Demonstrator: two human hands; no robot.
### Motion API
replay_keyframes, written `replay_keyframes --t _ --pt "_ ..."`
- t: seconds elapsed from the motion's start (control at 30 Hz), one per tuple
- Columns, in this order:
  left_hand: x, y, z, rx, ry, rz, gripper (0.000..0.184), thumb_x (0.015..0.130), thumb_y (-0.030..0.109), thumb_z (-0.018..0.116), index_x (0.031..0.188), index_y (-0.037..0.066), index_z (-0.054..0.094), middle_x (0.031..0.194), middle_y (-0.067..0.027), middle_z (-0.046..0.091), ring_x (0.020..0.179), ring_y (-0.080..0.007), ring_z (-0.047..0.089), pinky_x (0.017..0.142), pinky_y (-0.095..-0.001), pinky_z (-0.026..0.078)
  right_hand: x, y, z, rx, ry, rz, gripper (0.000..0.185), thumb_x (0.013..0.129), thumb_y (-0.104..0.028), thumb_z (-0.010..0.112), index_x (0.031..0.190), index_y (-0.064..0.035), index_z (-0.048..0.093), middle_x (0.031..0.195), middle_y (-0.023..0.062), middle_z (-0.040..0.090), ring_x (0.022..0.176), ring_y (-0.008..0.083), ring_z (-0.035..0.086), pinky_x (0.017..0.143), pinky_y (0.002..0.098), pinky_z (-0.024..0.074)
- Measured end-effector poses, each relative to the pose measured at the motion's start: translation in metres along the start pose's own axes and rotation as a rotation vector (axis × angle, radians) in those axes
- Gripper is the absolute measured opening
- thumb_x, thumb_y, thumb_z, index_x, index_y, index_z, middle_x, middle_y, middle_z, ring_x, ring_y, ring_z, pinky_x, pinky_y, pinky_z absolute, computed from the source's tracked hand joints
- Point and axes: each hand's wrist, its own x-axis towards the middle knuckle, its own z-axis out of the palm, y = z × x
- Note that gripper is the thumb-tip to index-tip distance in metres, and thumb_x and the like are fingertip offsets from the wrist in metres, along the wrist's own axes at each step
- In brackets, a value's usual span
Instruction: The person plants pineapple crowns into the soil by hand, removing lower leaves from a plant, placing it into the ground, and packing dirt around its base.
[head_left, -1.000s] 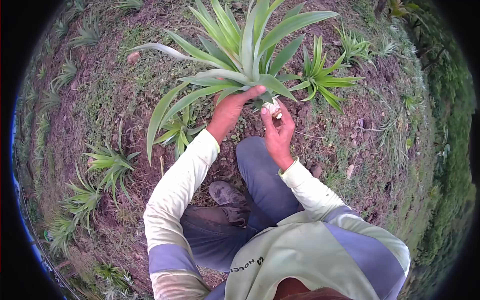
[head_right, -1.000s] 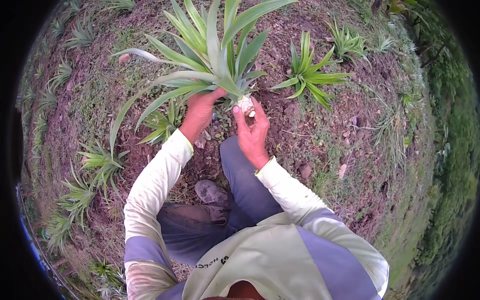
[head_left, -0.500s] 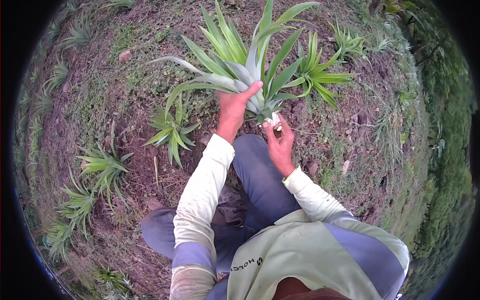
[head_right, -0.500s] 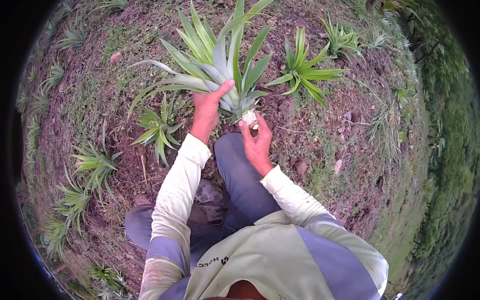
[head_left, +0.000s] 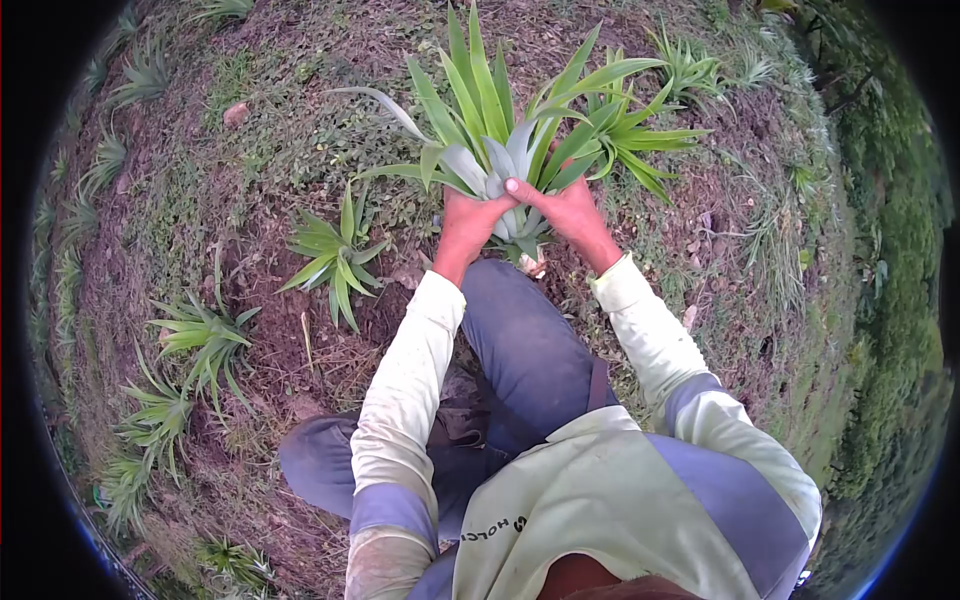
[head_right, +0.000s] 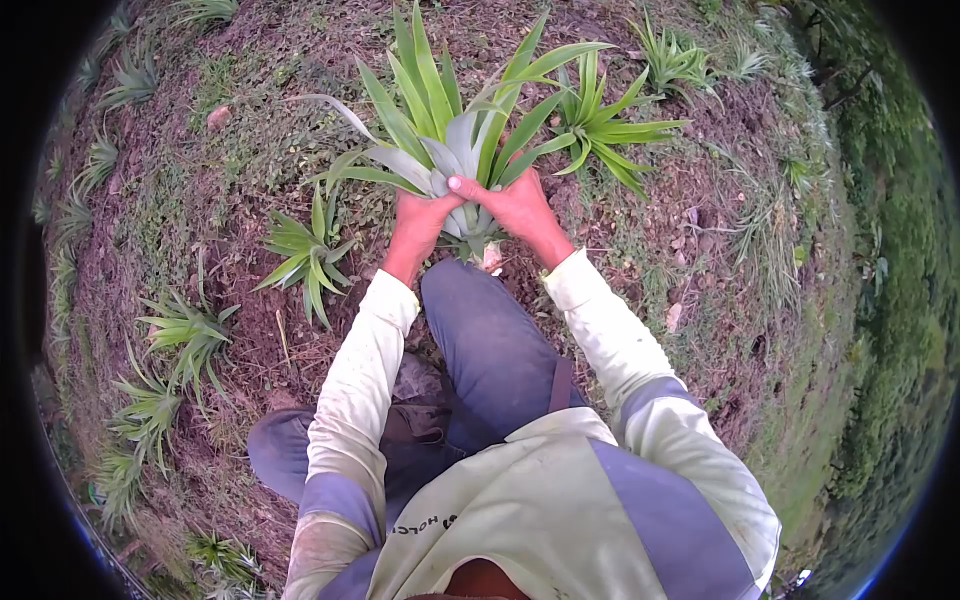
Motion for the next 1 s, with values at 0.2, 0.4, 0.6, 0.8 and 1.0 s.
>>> replay_keyframes --t 0.2,0.4,0.6,0.8,1.0 --pt "0.005 -0.006 -0.008 0.154 -0.071 0.033 0.051 0.077 0.005 0.083 0.122 -0.001 0.060 0.114 -0.0088 0.067 0.102 -0.0188 0.066 0.087 -0.0340 0.055 0.022 0.019 0.000 -0.011 -0.079 0.075 0.106 0.066 -0.043 0.094 0.142 0.0069 0.039 0.131 0.0219 0.059 0.121 0.0297 0.060 0.106 0.0412 0.0455" --pt "0.023 -0.008 -0.017 0.292 -0.138 -0.007 0.033 0.079 0.008 0.082 0.108 -0.002 0.071 0.100 -0.0051 0.072 0.089 -0.0149 0.067 0.079 -0.0311 0.054 0.047 0.002 -0.001 -0.252 -0.095 -0.024 0.120 0.057 -0.046 0.097 0.144 0.0095 0.037 0.131 0.0260 0.057 0.126 0.0326 0.056 0.111 0.0414 0.0412" --pt "0.064 -0.026 -0.034 0.466 -0.158 -0.116 0.037 0.079 0.019 0.083 0.108 -0.001 0.072 0.103 -0.0068 0.074 0.091 -0.0154 0.068 0.080 -0.0317 0.053 0.091 0.038 -0.005 -0.292 -0.314 -0.057 0.069 0.074 -0.042 0.089 0.122 0.0021 0.066 0.111 0.0130 0.072 0.099 0.0200 0.067 0.090 0.0330 0.0519" --pt "0.121 -0.103 -0.062 0.387 -0.211 0.150 0.041 0.078 0.020 0.085 0.112 0.001 0.071 0.105 -0.0090 0.074 0.093 -0.0200 0.069 0.085 -0.0360 0.053 0.132 0.076 -0.008 -0.235 -0.447 0.107 0.067 0.076 -0.033 0.088 0.128 -0.0006 0.062 0.112 0.0112 0.072 0.099 0.0195 0.066 0.091 0.0338 0.0514" --pt "0.149 -0.155 -0.082 0.175 -0.156 0.082 0.041 0.074 0.018 0.088 0.107 0.001 0.071 0.099 -0.0106 0.075 0.086 -0.0229 0.070 0.079 -0.0379 0.054 0.162 0.162 -0.006 -0.243 -0.396 -0.049 0.096 0.072 -0.031 0.090 0.149 -0.0028 0.039 0.126 0.0136 0.065 0.112 0.0228 0.063 0.098 0.0370 0.0493"
